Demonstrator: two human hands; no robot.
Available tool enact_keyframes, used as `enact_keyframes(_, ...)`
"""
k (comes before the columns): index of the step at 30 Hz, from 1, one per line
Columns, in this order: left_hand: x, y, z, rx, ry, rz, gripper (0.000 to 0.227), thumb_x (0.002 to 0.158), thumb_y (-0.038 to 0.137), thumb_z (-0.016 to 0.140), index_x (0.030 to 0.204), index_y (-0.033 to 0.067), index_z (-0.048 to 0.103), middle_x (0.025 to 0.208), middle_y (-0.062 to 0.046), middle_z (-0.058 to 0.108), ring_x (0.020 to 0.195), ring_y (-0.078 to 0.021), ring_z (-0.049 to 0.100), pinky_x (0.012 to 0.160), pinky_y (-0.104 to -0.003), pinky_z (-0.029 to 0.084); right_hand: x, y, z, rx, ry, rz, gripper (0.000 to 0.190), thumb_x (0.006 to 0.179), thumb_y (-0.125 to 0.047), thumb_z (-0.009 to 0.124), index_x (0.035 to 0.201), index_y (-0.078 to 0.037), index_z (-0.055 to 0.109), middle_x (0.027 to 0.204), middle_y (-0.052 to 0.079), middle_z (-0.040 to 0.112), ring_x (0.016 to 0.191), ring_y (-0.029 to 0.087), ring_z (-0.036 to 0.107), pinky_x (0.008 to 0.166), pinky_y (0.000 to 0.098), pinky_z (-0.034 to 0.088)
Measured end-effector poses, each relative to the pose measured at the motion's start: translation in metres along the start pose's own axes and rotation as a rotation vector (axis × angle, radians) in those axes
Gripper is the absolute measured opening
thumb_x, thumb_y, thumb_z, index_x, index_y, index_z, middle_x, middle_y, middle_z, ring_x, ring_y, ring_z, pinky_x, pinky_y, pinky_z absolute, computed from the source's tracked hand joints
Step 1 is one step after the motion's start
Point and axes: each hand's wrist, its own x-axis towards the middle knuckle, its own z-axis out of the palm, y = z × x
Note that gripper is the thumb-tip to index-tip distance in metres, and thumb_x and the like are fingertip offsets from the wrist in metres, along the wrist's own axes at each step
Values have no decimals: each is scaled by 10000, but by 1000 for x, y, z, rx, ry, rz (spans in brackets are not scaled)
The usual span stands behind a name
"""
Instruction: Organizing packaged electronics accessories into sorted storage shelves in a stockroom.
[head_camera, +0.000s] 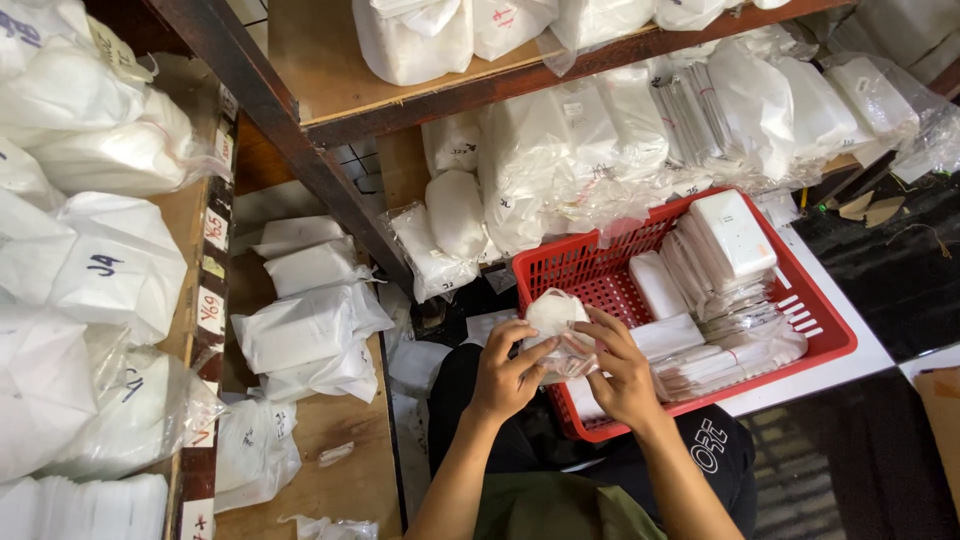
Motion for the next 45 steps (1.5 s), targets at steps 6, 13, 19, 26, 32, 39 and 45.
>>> enact_keyframes(6,11,7,-12,6,-111,-22,254,870,208,736,1120,201,781,1163,-69,585,1182,-324,570,1013,-474,481,-6,-8,10,-16,43,44,219,868,-64,741,1076,-88,807,1133,142,772,1237,510,611,1005,598,502)
enact_keyframes(13,24,16,-15,-155,-37,-89,154,893,200,775,1019,110,780,1141,-70,668,1171,-328,601,992,-459,488,11,-9,-4,1,-112,61,180,904,-173,724,1046,-94,800,1126,115,742,1231,485,588,1035,580,468)
enact_keyframes(19,36,23,-27,-270,-12,-256,138,934,241,747,885,120,793,1034,-47,747,1072,-301,661,935,-431,529,30,-21,-18,81,-289,127,172,955,-78,616,1039,-45,763,1130,115,696,1250,461,533,1059,570,406)
enact_keyframes(26,46,18,-29,-376,-62,-695,318,721,151,919,951,58,721,941,-99,690,889,-267,691,765,-358,587,38,-12,-18,105,-273,464,23,809,-43,788,831,-40,792,987,119,763,1094,367,661,963,492,491)
enact_keyframes(32,62,-5,-31,-465,-250,-743,807,723,152,874,1453,57,543,1247,-208,572,996,-295,598,872,-423,534,58,-9,-9,135,-214,824,577,728,-59,871,1261,-80,650,1227,149,635,1107,358,634,942,522,494)
enact_keyframes(39,66,-22,-21,-512,-318,-810,455,748,158,862,1176,52,753,1155,-134,656,867,-182,583,773,-299,512,62,21,-11,213,-295,704,470,705,32,821,1160,-88,799,1089,118,712,1071,257,643,1011,413,455)
enact_keyframes(45,52,-22,-7,-433,-161,-744,294,782,98,831,1065,177,825,1058,-53,683,895,-175,673,778,-257,548,38,50,6,190,-118,529,204,741,-26,862,923,-116,846,975,97,758,971,248,681,942,383,487)
